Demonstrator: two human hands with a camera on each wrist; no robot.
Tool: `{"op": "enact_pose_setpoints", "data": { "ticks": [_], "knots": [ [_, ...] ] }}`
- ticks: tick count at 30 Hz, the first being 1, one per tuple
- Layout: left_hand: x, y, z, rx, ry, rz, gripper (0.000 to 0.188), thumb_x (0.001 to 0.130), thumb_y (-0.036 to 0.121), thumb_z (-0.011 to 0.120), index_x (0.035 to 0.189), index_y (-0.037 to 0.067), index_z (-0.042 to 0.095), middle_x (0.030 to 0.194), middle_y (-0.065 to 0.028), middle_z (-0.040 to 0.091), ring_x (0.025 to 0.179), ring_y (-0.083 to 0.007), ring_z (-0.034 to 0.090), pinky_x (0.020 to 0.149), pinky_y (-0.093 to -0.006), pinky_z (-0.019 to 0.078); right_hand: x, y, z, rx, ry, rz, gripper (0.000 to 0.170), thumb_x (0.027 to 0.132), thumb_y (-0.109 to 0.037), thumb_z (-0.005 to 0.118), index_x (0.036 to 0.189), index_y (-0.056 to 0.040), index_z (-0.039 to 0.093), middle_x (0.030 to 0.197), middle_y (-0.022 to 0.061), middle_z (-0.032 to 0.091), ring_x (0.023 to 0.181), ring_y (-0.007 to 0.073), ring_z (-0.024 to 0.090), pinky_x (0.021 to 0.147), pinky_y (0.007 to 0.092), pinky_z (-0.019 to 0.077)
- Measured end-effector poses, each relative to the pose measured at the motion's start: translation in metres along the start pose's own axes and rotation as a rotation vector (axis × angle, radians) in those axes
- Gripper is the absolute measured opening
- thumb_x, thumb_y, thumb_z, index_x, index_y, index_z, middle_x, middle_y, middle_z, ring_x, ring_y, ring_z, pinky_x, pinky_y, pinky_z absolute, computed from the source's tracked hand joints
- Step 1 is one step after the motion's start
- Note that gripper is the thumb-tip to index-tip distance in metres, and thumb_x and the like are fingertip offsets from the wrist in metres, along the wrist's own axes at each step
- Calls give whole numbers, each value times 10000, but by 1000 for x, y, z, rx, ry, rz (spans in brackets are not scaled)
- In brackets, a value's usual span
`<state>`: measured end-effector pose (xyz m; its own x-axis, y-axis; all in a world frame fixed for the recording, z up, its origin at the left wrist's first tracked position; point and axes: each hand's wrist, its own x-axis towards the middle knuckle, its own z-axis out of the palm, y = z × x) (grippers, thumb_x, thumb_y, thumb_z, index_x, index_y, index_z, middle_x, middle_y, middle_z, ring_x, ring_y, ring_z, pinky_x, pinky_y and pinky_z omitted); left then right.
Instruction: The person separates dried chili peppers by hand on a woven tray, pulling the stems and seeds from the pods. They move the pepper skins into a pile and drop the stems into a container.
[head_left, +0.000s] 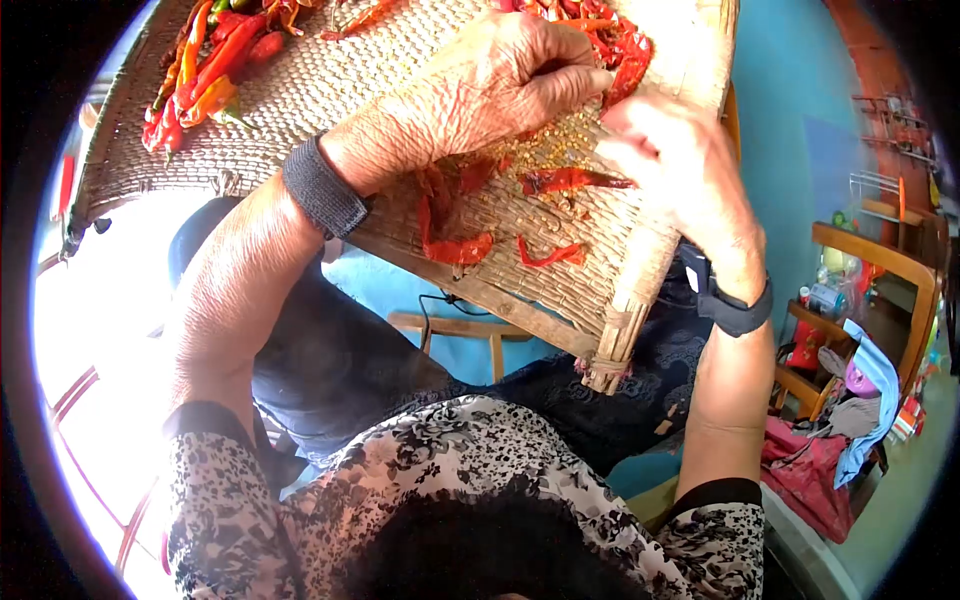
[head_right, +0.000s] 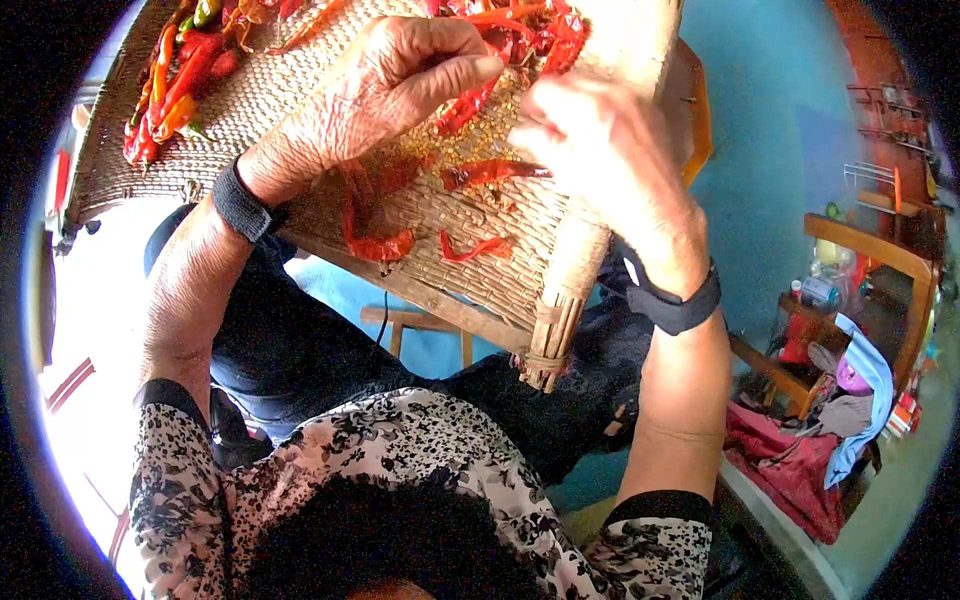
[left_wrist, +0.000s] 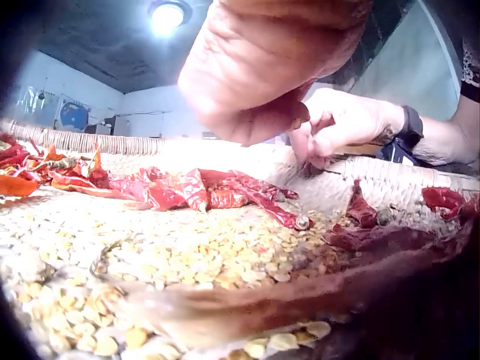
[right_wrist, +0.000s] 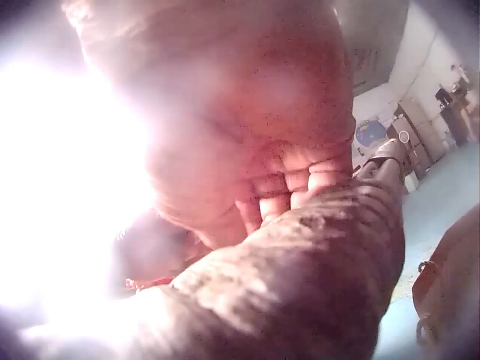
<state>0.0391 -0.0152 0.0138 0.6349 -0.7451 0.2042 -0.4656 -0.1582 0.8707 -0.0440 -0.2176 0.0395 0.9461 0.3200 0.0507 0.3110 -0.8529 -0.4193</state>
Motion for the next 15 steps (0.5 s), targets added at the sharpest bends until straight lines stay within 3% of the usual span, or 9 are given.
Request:
{"op": "enact_pose_setpoints", "data": {
  "ticks": [2, 3, 4, 6, 7, 9, 10, 12, 15],
  "knots": [
    [-1, 4, -2, 91, 4, -7, 232, 954, 211, 592, 950, -15, 644, 699, -60, 597, 661, -83, 544, 607, -304, 465, -4, -2, 7, -218, -121, -119, 128, 837, -159, 675, 845, -40, 630, 817, 120, 625, 798, 261, 634, 685, 409, 514],
    [-3, 4, -2, 147, 10, 28, 216, 931, 211, 608, 928, -2, 642, 703, -105, 598, 640, -160, 589, 615, -335, 479, -7, 0, 12, -255, -138, -176, 122, 816, -133, 681, 870, -40, 623, 881, 137, 621, 871, 289, 618, 745, 415, 515],
    [-5, 4, 1, 152, 13, 31, 216, 931, 211, 608, 928, -2, 642, 703, -105, 598, 640, -160, 589, 615, -335, 479, -14, 12, 20, -289, -27, -332, 111, 817, -106, 653, 897, -42, 609, 908, 142, 611, 886, 302, 608, 791, 421, 507],
    [-9, -1, 6, 326, -100, 140, 200, 898, 204, 623, 881, 4, 632, 721, -150, 601, 666, -276, 627, 633, -371, 495, -15, 18, 23, -256, 3, -376, 75, 833, -81, 608, 875, -30, 572, 843, 144, 592, 822, 307, 610, 739, 420, 505],
    [-12, -4, 7, 363, -178, 112, 182, 874, 192, 623, 865, 11, 614, 769, -161, 614, 733, -345, 629, 660, -401, 508, -11, 13, 19, -260, 6, -378, 75, 833, -81, 608, 875, -30, 572, 843, 144, 592, 822, 307, 610, 739, 420, 505],
    [-17, -8, 13, 411, -210, 111, 170, 865, 186, 625, 877, 18, 608, 781, -157, 614, 747, -348, 629, 667, -410, 510, -5, -2, 3, -42, -133, -91, 66, 863, -84, 575, 842, -29, 544, 790, 150, 570, 749, 312, 605, 673, 411, 493],
    [-19, -10, 15, 456, -245, 108, 160, 856, 180, 626, 888, 25, 603, 794, -153, 615, 761, -350, 629, 674, -419, 512, -6, -5, -3, -45, -129, -90, 66, 863, -84, 575, 842, -29, 544, 790, 150, 570, 749, 312, 605, 673, 411, 493],
    [-21, -14, 18, 472, -232, 179, 156, 840, 175, 633, 904, 38, 592, 814, -148, 617, 776, -353, 625, 681, -430, 512, -8, -9, -12, 181, -134, 101, 95, 874, -93, 576, 836, -22, 527, 758, 168, 557, 697, 312, 597, 628, 405, 480],
    [-19, -13, 19, 504, -237, 96, 170, 815, 168, 651, 927, 57, 587, 820, -138, 631, 782, -347, 632, 682, -427, 516, -12, -5, -7, 174, -30, 10, 147, 832, -119, 658, 867, -31, 546, 786, 144, 578, 708, 284, 605, 645, 390, 493]
  ]
}}
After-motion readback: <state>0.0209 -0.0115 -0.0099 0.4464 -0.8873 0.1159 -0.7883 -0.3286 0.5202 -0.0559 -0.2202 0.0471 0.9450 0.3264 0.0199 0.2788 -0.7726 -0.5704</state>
